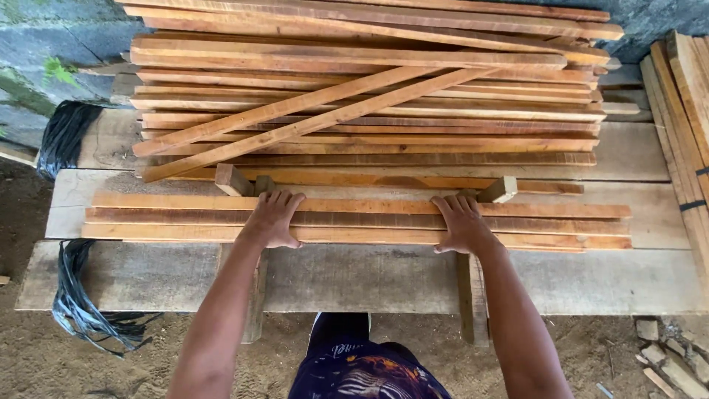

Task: Sorting wooden planks on a workbench and bundling them together using a plastic strap.

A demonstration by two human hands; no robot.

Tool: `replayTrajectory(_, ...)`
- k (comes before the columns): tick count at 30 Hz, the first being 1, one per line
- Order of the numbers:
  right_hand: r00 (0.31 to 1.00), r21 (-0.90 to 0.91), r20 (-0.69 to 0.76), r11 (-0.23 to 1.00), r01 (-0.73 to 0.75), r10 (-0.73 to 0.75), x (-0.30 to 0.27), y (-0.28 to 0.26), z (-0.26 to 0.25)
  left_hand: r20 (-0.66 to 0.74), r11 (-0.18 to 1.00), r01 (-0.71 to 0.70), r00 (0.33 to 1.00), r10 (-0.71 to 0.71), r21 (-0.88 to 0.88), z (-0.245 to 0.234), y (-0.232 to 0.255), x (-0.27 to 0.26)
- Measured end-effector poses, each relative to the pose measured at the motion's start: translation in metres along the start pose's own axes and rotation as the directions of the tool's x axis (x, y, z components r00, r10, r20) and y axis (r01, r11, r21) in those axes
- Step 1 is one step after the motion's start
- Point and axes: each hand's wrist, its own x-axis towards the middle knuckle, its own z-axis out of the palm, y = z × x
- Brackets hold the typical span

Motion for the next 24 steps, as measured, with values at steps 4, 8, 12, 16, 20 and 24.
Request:
replayTrajectory(4,0.999,0.048,-0.035,0.999,0.004,-0.002,-0.010,-0.021,-0.016,0.013,1.000,-0.002,1.000,0.002,-0.003,-0.002,0.000,0.002)
replayTrajectory(8,0.998,0.018,-0.057,1.000,0.025,-0.024,-0.002,-0.048,-0.024,0.104,1.000,0.019,0.994,-0.020,0.009,-0.016,0.005,-0.001)
replayTrajectory(12,0.972,0.051,-0.212,0.992,0.117,-0.103,0.008,-0.038,-0.001,0.190,0.999,0.037,0.981,-0.032,-0.026,-0.045,0.018,-0.008)
replayTrajectory(16,0.926,0.044,-0.357,0.988,0.151,-0.125,0.010,-0.033,0.012,0.180,0.979,0.074,0.983,-0.040,-0.187,-0.037,0.029,0.012)
replayTrajectory(20,0.904,0.040,-0.403,0.985,0.170,-0.140,0.019,-0.027,0.022,-0.007,0.997,0.029,1.000,-0.030,-0.077,-0.028,0.041,0.020)
replayTrajectory(24,0.815,-0.024,-0.567,0.992,0.127,-0.118,0.033,-0.019,0.051,-0.043,0.998,0.030,0.999,-0.033,-0.060,-0.019,0.038,0.025)
